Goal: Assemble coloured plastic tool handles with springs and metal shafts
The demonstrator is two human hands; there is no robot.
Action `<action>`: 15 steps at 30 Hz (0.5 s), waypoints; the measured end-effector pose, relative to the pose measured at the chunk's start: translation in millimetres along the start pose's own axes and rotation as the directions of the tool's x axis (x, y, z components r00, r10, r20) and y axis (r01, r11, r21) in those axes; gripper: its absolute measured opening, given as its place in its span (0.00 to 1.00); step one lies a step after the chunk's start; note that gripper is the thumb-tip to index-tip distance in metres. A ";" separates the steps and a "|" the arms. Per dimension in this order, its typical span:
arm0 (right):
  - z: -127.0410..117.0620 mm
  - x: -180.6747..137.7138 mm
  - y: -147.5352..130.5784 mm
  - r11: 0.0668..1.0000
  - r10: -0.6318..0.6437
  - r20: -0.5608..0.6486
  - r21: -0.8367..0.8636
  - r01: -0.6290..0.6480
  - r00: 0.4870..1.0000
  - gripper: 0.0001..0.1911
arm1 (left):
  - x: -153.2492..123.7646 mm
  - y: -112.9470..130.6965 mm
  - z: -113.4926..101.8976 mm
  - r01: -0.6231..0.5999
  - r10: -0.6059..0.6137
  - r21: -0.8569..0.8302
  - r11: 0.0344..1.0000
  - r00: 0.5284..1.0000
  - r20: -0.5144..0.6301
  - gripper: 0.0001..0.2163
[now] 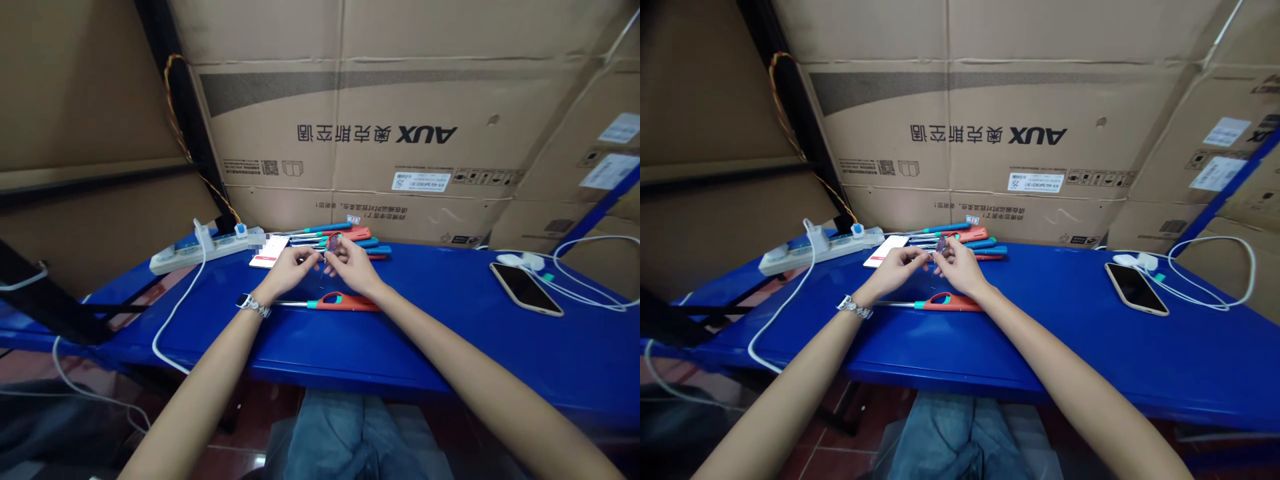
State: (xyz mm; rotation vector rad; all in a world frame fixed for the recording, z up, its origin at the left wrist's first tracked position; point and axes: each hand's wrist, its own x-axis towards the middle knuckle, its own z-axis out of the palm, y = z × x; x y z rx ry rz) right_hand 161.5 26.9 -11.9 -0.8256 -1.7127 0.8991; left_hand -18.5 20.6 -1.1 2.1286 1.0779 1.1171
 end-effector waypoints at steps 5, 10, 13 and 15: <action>-0.4 -5.3 3.3 0.999 -0.003 0.019 -0.049 0.004 1.000 0.09 | -0.2 -0.7 -1.3 0.002 -0.004 0.127 0.992 1.000 0.011 0.19; -9.3 -5.6 2.2 1.000 -0.029 -0.029 0.005 0.030 0.999 0.11 | -2.0 -0.8 0.8 -0.004 0.005 0.143 0.990 1.000 -0.004 0.18; -24.9 -7.6 2.8 0.998 -0.047 -0.097 0.043 0.052 0.994 0.15 | -6.4 5.7 10.7 -0.046 0.045 0.141 0.989 0.999 0.011 0.14; -38.4 -11.3 4.3 0.997 -0.039 -0.148 0.066 0.049 0.988 0.18 | -10.6 12.2 20.8 -0.131 0.117 0.146 0.981 0.988 0.099 0.12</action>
